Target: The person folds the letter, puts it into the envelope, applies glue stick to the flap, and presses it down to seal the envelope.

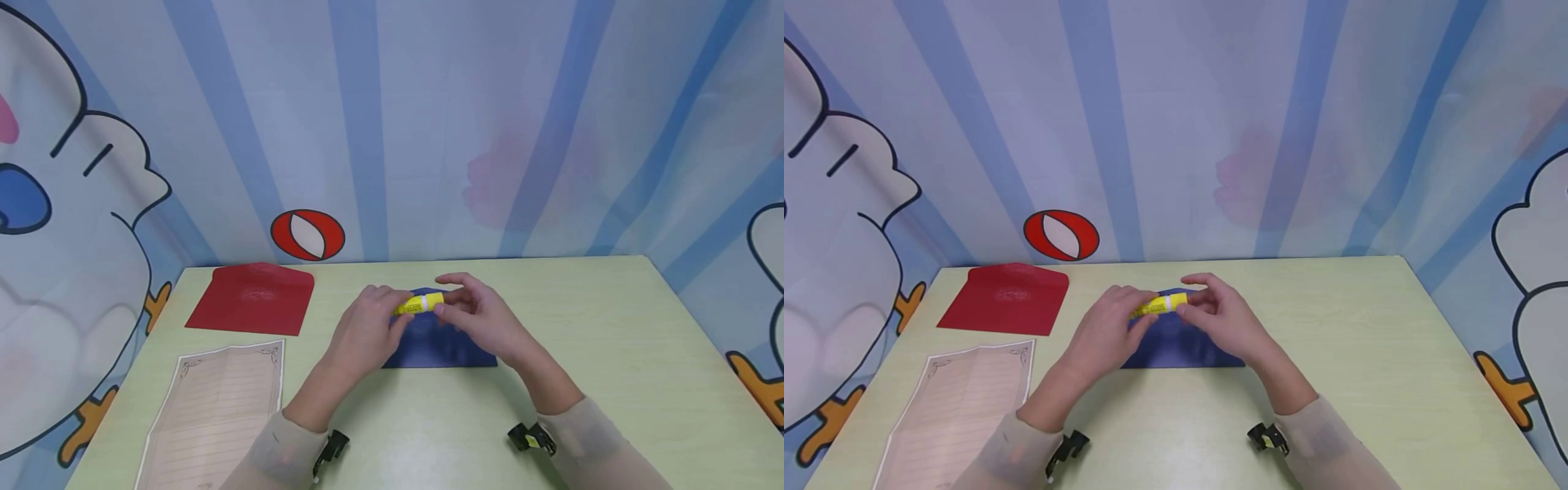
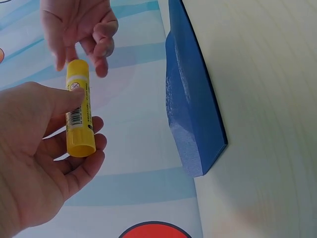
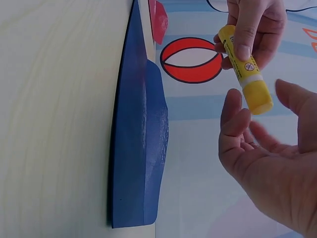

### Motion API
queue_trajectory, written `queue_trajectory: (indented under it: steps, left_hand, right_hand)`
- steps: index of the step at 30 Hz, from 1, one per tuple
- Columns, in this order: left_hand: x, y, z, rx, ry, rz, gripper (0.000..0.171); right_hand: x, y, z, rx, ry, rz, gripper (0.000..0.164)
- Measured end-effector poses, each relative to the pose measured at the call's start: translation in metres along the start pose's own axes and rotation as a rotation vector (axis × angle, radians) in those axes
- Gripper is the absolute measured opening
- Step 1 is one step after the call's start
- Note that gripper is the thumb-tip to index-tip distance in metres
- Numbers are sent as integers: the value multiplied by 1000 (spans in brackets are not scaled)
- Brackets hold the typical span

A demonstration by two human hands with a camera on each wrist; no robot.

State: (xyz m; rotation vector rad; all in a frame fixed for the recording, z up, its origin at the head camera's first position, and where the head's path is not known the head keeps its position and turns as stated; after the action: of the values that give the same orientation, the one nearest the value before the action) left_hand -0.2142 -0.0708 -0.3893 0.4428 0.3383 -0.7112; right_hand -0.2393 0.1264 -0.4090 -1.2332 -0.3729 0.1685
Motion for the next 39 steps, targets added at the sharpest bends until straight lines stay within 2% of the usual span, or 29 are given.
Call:
queue_trajectory:
  steps: [4, 7, 12, 15, 18, 24, 27, 33, 39]
  left_hand:
    - [0, 1, 0, 16, 3, -7, 33]
    - [-1, 3, 0, 24, -1, -8, 34]
    - [0, 3, 0, 15, -14, 4, 35]
    - [0, 2, 0, 10, -19, 13, 35]
    - [0, 1, 1, 10, -24, 21, 35]
    - [-1, 1, 0, 11, -19, 13, 36]
    - [-1, 2, 0, 21, -16, 10, 36]
    - [0, 4, 1, 21, -25, 14, 35]
    - [1, 2, 2, 17, -34, 42, 34]
  right_hand:
    - [-1, 5, 1, -8, 2, -78, 49]
    - [-2, 6, -1, -26, -1, -93, 43]
    - [1, 1, -2, -9, 8, -25, 27]
    - [2, -2, -3, -5, -3, 19, 27]
    - [2, -2, -3, -12, -16, 27, 31]
    - [-1, 4, -1, -13, -6, -82, 47]
    - [-1, 5, -1, -39, -8, -119, 46]
    - [0, 1, -1, -13, 10, -39, 29]
    - [1, -2, 0, -1, 12, 49, 26]
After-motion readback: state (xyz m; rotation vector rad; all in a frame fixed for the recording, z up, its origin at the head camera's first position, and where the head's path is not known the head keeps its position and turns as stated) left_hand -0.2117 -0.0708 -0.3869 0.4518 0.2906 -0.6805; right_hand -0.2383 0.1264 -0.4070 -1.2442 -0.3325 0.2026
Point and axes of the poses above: each hand's wrist, its own x-axis away from the middle knuckle, its own z-axis out of the back of the hand, y = z × x, the point moved 5 cm from there along -x, towards the middle knuckle, and after that the axes turned 13 degrees about -z, right-handed, at the moved point
